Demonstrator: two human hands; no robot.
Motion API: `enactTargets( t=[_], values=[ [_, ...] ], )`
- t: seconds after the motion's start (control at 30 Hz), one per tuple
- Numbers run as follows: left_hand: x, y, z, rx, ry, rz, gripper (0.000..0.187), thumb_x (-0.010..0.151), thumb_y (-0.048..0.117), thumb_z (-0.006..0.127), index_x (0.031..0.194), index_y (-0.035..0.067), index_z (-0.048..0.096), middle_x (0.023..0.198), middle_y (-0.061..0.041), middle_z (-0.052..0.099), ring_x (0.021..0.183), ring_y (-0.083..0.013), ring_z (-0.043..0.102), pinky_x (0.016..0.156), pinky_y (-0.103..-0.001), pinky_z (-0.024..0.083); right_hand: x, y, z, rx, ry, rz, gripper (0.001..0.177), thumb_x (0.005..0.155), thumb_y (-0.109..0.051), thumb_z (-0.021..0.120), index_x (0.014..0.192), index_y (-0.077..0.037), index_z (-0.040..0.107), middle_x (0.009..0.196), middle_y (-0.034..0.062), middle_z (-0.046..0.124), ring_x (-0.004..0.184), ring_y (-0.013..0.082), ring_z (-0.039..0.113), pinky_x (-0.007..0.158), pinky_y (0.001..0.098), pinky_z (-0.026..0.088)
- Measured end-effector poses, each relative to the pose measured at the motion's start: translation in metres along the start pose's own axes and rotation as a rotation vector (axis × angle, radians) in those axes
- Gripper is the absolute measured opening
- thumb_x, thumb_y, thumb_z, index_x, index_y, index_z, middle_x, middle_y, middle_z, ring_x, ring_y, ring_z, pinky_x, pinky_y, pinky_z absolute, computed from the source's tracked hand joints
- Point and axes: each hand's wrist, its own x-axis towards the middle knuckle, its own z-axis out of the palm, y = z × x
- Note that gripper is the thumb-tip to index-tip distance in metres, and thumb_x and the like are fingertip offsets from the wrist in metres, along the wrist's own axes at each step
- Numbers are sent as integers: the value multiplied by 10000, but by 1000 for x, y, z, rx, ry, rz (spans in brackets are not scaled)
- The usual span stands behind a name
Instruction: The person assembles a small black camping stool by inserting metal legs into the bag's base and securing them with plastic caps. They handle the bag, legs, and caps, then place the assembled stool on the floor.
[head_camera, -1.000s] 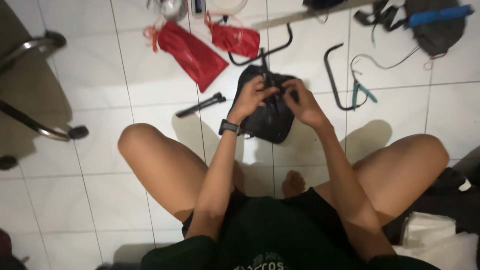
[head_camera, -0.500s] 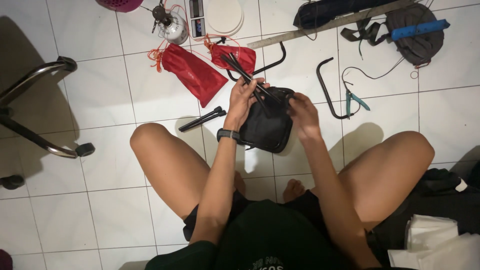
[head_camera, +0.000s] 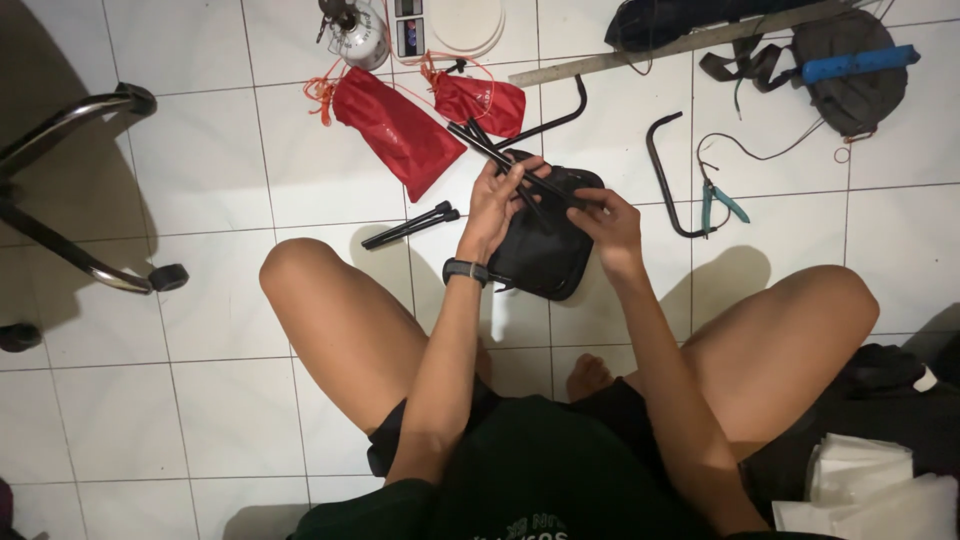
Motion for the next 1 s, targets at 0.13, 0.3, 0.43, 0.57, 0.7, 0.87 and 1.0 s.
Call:
enactTargets(
  t=[0.13,0.3,0.43,0.57,0.7,0.87,1.0],
  values=[
    [-10,-3,7,45,-88,-116,317,1004,216,652,1230,42,514,1223,-135,692,1126,-242,690,845,-375,604,2,-18,1,-68,-212,22,327,925,24,722,1216,49,575,1105,104,674,984,140,669,856,262,554],
    [-16,-5,14,148,-199,-280,342,976,185,692,1278,52,602,1034,-43,654,882,-172,664,743,-325,572,5,-15,-7,-161,-402,148,383,932,-18,628,1284,-27,478,990,95,669,740,132,629,621,259,505],
    [-14,-9,12,258,-256,-335,374,946,186,711,1281,43,624,988,-31,676,844,-130,663,642,-284,567,3,-24,-6,-299,-411,208,325,1029,-156,581,1320,-40,496,852,67,602,641,117,521,546,263,420],
    [-5,-16,9,460,-227,-335,357,907,184,786,1146,-22,619,919,-62,685,792,-138,658,584,-286,582,7,-23,-14,-364,-418,243,355,1042,-249,578,1313,-34,498,774,42,562,651,107,544,553,268,471],
    [0,-23,5,487,-227,-306,367,878,165,833,1090,-42,617,871,-91,682,739,-168,663,567,-280,566,12,-18,-19,-294,-436,239,359,1028,-263,574,1288,-23,507,782,25,580,655,107,574,574,262,506],
    [5,-15,-8,482,-344,-361,363,882,188,795,1156,-14,671,997,-76,717,881,-142,697,679,-253,594,9,-22,-9,-262,-327,394,266,1044,-290,575,1165,-60,520,682,-16,463,564,82,441,484,259,378],
    [33,-24,-43,395,-368,-488,329,927,204,727,1210,53,653,1112,-72,741,1017,-167,726,818,-256,621,20,6,-23,-183,-290,422,250,1051,-292,578,1107,-69,481,689,-30,464,557,70,423,474,249,353]
  ],
)
